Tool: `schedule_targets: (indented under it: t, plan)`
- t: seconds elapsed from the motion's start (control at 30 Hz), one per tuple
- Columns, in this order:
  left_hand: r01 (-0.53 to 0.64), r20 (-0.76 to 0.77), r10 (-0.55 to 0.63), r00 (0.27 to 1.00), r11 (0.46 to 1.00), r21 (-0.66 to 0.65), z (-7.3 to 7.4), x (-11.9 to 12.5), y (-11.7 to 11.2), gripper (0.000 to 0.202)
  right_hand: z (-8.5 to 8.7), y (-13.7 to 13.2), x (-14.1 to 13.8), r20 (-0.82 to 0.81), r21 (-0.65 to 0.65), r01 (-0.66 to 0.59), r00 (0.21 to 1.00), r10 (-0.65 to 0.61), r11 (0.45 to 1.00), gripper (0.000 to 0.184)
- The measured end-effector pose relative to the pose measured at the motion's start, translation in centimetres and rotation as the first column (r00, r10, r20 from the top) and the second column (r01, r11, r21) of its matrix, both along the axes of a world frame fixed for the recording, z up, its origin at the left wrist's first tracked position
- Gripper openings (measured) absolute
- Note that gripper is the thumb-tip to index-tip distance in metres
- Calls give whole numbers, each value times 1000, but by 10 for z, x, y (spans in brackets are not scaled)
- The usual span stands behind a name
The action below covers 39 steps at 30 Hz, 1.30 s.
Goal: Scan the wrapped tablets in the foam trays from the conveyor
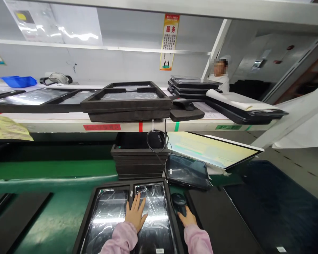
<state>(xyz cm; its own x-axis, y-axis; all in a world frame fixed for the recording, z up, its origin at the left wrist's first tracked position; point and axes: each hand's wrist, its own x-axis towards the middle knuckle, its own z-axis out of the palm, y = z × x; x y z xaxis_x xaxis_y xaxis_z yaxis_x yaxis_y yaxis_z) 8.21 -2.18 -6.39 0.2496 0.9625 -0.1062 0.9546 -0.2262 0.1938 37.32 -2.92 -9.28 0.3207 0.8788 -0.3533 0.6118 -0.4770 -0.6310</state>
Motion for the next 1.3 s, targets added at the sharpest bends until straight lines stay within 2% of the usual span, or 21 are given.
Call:
schedule_targets:
  t: [0.13,0.3,0.5,0.7,0.77,0.9,1.0,1.07,1.13,1.2,1.23,1.27,1.3]
  plan:
    - [-15,25,17,1000,997,-78,15,3,-17,57,7,0,-1,30,-21,1,1000,-1,1000,44]
    - [-18,68,23,997,997,-79,16,0,-16,54,17,0,-2,64,-31,14,998,-12,999,46]
    - [-31,52,30,998,999,27,12,-1,-14,49,24,-1,-5,88,-56,23,996,-18,998,48]
    - [-64,-4,65,998,986,156,5,5,-20,48,22,0,-5,85,-61,0,996,6,998,50]
    - [-64,5,64,998,992,105,8,5,-20,48,23,-1,-5,81,-66,3,997,3,998,50]
    - [-26,65,36,997,989,-143,29,-2,-20,54,26,-3,-6,85,-71,15,996,-9,997,46]
    - [43,195,13,981,959,-281,45,-17,-22,45,27,-3,-7,88,-60,15,996,-10,998,45]
    - [43,247,40,968,946,-320,48,-33,-24,41,26,-1,-7,88,-50,14,996,-10,999,45]
    - [-28,239,110,965,946,-322,47,-53,-27,41,24,-1,-6,92,-33,14,996,-11,999,46]
    - [-164,180,224,958,940,-300,42,-78,-34,43,24,-5,-5,95,67,29,995,-35,997,48]
    - [-257,125,300,946,926,-276,39,-92,-38,44,24,-10,-6,97,180,36,994,-55,983,47]
    - [-361,58,385,921,902,-237,36,-105,-44,45,26,-16,-7,105,322,41,991,-78,946,43]
    - [-468,-11,474,881,865,-181,32,-118,-51,46,28,-25,-10,118,474,37,987,-105,880,37]
